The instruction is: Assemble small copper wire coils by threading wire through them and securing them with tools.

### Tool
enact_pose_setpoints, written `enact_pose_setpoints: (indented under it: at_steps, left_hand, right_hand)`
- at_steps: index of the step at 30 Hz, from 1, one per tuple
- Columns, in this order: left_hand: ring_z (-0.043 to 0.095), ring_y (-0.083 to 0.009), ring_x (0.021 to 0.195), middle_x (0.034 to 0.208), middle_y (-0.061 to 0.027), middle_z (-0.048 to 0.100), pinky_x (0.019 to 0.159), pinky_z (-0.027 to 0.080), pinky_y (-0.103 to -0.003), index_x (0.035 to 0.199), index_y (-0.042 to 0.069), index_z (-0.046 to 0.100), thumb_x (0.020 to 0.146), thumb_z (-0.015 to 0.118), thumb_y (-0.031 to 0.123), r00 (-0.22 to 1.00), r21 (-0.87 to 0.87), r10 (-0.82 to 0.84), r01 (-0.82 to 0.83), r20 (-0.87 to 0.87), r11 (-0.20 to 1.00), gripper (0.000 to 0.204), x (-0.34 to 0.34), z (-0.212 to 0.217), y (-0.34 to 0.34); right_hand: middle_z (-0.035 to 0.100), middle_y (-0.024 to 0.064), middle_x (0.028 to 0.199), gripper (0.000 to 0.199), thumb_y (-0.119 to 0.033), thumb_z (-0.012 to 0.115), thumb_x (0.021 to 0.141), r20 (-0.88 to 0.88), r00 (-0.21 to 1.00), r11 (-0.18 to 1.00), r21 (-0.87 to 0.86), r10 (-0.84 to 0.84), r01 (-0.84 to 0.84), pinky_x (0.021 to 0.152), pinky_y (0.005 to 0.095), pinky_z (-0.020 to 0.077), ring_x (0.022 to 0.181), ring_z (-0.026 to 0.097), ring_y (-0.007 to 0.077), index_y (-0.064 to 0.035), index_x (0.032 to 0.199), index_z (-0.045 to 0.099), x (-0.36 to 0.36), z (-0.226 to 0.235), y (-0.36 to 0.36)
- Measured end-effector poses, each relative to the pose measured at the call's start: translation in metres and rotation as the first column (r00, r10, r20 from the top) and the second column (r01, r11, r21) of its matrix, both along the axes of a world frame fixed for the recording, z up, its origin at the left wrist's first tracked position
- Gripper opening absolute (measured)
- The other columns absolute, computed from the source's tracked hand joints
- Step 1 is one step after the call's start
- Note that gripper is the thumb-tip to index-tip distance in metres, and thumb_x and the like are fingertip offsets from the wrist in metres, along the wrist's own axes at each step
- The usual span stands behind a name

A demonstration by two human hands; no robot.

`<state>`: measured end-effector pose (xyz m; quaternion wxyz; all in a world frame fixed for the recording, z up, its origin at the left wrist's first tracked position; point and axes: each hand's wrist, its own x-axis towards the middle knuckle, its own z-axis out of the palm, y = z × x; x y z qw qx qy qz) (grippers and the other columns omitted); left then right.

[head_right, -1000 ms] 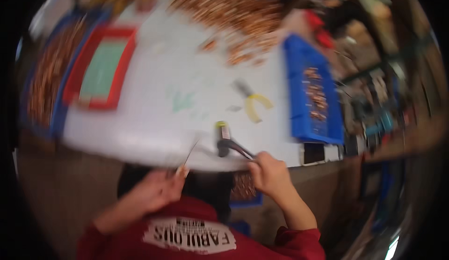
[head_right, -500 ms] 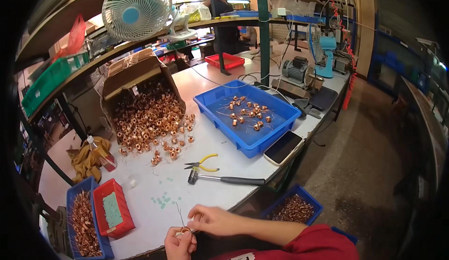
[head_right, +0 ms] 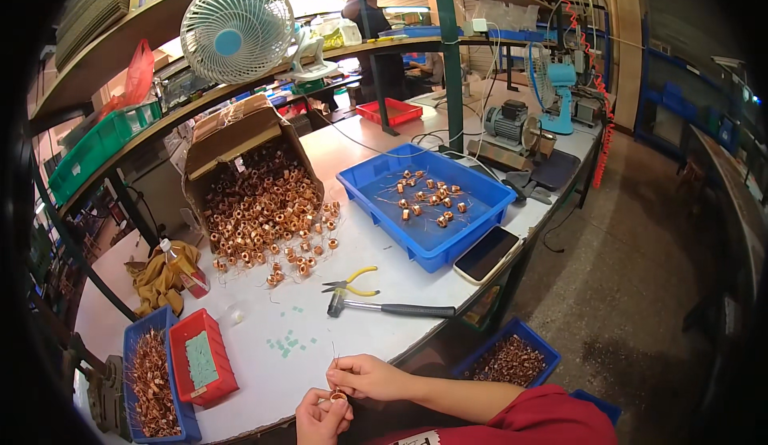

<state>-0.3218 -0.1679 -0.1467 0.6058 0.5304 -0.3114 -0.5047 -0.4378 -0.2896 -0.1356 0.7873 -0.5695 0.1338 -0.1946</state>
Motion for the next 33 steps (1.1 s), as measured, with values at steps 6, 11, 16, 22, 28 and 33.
enact_pose_setpoints:
  at_steps: [6,11,16,22,28,33]
  left_hand:
    - [0.041,-0.0057,0.05,0.07,-0.0044,0.055,0.044,0.031,-0.015,0.094,0.005,0.048,0.091,0.06,0.018,0.999,0.013,-0.022,0.022,-0.023,1.0,0.018,0.004,-0.001,0.002]
    - [0.042,-0.0056,0.05,0.07,-0.0041,0.055,0.045,0.032,-0.015,0.093,0.006,0.048,0.091,0.06,0.018,0.998,0.0,-0.04,0.04,-0.046,0.999,0.017,0.008,-0.004,0.001]
    - [0.042,-0.0057,0.051,0.07,-0.0042,0.055,0.046,0.032,-0.015,0.093,0.006,0.048,0.091,0.06,0.018,0.993,-0.018,-0.053,0.051,-0.104,0.999,0.017,0.012,-0.012,0.0]
    - [0.042,-0.006,0.052,0.071,-0.004,0.055,0.046,0.032,-0.015,0.094,0.005,0.048,0.091,0.06,0.019,0.995,0.001,-0.052,0.052,-0.087,0.999,0.018,0.013,-0.011,0.0]
    - [0.042,-0.0069,0.053,0.073,-0.0047,0.055,0.047,0.033,-0.016,0.098,0.004,0.047,0.092,0.058,0.019,0.995,0.011,-0.026,0.027,-0.095,1.0,0.019,0.017,-0.014,0.001]
    - [0.044,-0.0082,0.056,0.077,-0.0062,0.055,0.05,0.034,-0.016,0.106,0.002,0.047,0.093,0.056,0.019,0.994,-0.019,0.002,-0.004,-0.105,1.0,0.022,0.02,-0.02,0.001]
  right_hand:
    - [0.053,-0.0005,0.069,0.021,-0.019,0.046,0.098,0.013,1.0,0.999,0.051,-0.013,0.012,0.051,0.017,0.0308,0.056,0.038,0.0047,-0.0063,0.085,0.057,0.003,-0.001,0.004]
    - [0.053,-0.0007,0.069,0.021,-0.02,0.046,0.097,0.005,1.0,0.997,0.074,-0.027,0.026,0.05,0.0171,0.0303,0.056,0.038,0.0048,-0.006,0.085,0.057,0.007,-0.006,0.005]
    - [0.052,-0.001,0.07,0.019,-0.018,0.047,0.097,-0.065,0.994,0.994,-0.07,-0.089,0.084,0.05,0.0161,0.03,0.056,0.038,0.0047,-0.0053,0.09,0.058,0.009,-0.004,0.005]
    - [0.053,-0.0009,0.07,0.019,-0.019,0.047,0.098,-0.079,0.994,0.997,-0.025,-0.079,0.077,0.052,0.016,0.0323,0.058,0.041,0.0051,-0.0052,0.09,0.058,0.012,-0.005,0.004]
    - [0.055,0.0009,0.076,0.014,-0.016,0.049,0.096,-0.087,0.993,0.997,-0.017,-0.075,0.073,0.055,0.0168,0.0355,0.062,0.043,0.006,-0.0041,0.095,0.057,0.015,-0.01,0.005]
    - [0.056,0.0053,0.088,0.016,-0.012,0.054,0.093,-0.104,0.984,0.979,-0.16,-0.143,0.125,0.059,0.018,0.0401,0.068,0.047,0.0074,-0.003,0.106,0.051,0.019,-0.012,0.009]
